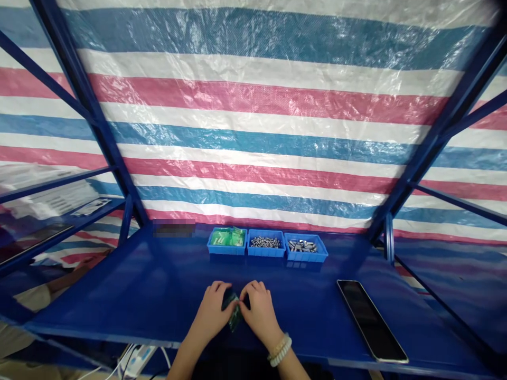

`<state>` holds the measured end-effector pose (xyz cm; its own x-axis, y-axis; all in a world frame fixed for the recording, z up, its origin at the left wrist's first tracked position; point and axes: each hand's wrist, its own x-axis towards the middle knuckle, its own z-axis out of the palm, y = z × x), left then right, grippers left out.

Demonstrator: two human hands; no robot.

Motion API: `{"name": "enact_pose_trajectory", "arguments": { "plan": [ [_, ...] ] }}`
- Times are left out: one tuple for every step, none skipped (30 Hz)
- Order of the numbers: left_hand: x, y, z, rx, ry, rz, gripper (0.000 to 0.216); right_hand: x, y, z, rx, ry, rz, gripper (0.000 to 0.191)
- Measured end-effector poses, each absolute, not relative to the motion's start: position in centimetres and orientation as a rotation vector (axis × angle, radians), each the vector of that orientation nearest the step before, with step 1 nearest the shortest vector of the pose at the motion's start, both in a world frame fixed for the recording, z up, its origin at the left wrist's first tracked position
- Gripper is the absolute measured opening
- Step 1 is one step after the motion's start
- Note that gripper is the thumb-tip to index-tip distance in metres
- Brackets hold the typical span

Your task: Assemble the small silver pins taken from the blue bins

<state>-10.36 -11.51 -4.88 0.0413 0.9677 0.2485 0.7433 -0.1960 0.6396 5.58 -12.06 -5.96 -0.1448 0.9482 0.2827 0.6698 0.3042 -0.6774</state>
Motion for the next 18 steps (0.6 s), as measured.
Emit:
{"name": "enact_pose_trajectory", "arguments": {
  "plan": [
    [-10.1,-11.9,-5.1,1.976,1.713,0.893,0.024,5.7,-12.1,-6.0,-1.434,-1.888,0.523,0.018],
    [-9.9,-12.0,-5.1,1.958,1.697,0.868,0.020,5.8,-12.2,-5.9,-1.431,-1.878,0.524,0.020],
    [-9.7,-12.0,-5.0,1.936,1.681,0.850,0.016,6.0,-12.3,-5.9,-1.428,-1.861,0.524,0.022],
    [-9.6,-11.9,-4.9,1.910,1.664,0.838,0.014,6.2,-12.5,-5.9,-1.427,-1.838,0.522,0.023],
    [-9.4,-11.8,-4.7,1.880,1.648,0.833,0.013,6.5,-12.6,-5.9,-1.425,-1.811,0.520,0.024],
    [-9.3,-11.7,-4.4,1.847,1.632,0.836,0.013,7.0,-12.9,-6.0,-1.426,-1.787,0.513,0.023],
    [-9.1,-11.6,-4.2,1.809,1.616,0.847,0.013,7.6,-13.2,-6.1,-1.422,-1.755,0.506,0.022],
    [-9.0,-11.6,-4.0,1.767,1.595,0.865,0.014,8.3,-13.5,-6.2,-1.413,-1.708,0.507,0.020],
    [-8.7,-11.5,-3.8,1.721,1.568,0.889,0.016,9.0,-13.9,-6.4,-1.399,-1.643,0.523,0.018],
    [-8.5,-11.5,-3.7,1.670,1.532,0.915,0.017,9.7,-14.3,-6.7,-1.385,-1.561,0.563,0.016],
    [-8.1,-11.5,-3.6,1.616,1.486,0.943,0.017,10.3,-14.7,-6.9,-1.367,-1.466,0.630,0.015],
    [-7.6,-11.5,-3.5,1.558,1.435,0.972,0.018,10.8,-15.1,-7.1,-1.342,-1.363,0.722,0.017],
    [-7.0,-11.6,-3.5,1.496,1.383,1.004,0.019,11.2,-15.5,-7.2,-1.309,-1.265,0.831,0.021],
    [-6.3,-11.6,-3.5,1.432,1.334,1.036,0.021,11.5,-15.8,-7.3,-1.269,-1.176,0.943,0.025],
    [-5.5,-11.7,-3.5,1.366,1.292,1.070,0.024,11.7,-16.1,-7.2,-1.215,-1.093,1.049,0.029],
    [-4.7,-11.9,-3.5,1.299,1.258,1.101,0.027,11.7,-16.3,-7.0,-1.150,-1.018,1.143,0.033],
    [-3.9,-12.1,-3.6,1.233,1.231,1.131,0.029,11.8,-16.4,-6.8,-1.085,-0.952,1.219,0.035],
    [-3.1,-12.4,-3.6,1.171,1.209,1.155,0.030,11.8,-16.5,-6.5,-1.029,-0.895,1.278,0.036]
  ]
}}
